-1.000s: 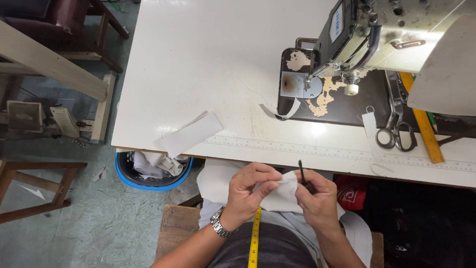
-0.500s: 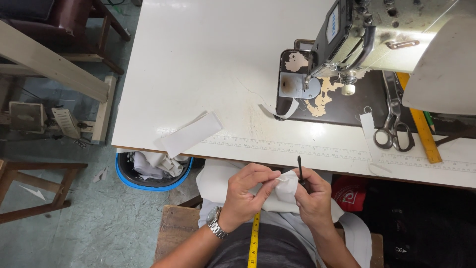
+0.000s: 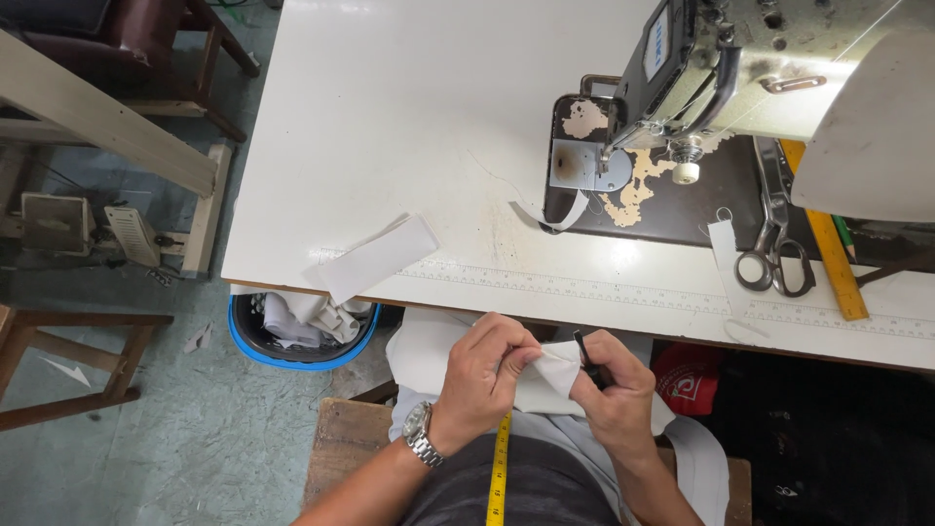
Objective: Cutting and preparing small fabric components using scissors and a measuring tape at a sewing workstation.
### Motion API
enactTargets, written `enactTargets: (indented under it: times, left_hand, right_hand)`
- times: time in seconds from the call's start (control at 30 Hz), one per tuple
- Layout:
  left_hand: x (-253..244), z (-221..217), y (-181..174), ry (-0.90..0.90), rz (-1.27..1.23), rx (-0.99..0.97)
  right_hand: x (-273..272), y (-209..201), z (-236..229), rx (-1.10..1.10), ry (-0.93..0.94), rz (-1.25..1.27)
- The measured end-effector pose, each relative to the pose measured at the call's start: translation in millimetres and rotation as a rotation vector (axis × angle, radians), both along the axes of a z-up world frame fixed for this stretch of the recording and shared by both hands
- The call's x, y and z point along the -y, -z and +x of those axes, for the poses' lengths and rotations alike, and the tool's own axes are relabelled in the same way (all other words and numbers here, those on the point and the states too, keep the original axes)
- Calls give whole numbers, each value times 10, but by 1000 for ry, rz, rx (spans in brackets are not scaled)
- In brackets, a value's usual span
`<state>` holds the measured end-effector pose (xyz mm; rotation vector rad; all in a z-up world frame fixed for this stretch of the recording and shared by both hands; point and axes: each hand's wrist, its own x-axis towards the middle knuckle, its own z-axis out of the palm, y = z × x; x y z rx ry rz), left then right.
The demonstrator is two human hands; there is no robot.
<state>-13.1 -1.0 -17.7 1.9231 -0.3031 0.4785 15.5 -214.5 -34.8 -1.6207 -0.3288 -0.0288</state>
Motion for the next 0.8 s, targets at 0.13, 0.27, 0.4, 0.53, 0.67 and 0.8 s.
enactTargets:
  times: [0.13, 0.27, 0.4, 0.53, 0.67, 0.8]
  left_hand:
    - [-25, -31, 74, -94, -252, -107]
    - [21, -66, -66, 51, -297, -23]
    - [17, -13, -50, 61, -414, -32]
    - [-4, 116, 190, 109, -472, -62]
    - [-67, 91, 247, 27, -442, -207]
    - [-92, 111, -26, -17, -503, -332]
  right_hand:
    - [33, -21, -6, -21, 54, 69]
    - [91, 122, 38, -18, -33, 135]
    - [-16, 22, 46, -81, -44, 265]
    - [70, 171, 194, -102, 9, 157]
    - [368, 222, 111, 63, -3, -82]
    - [747, -181, 54, 12, -70, 19]
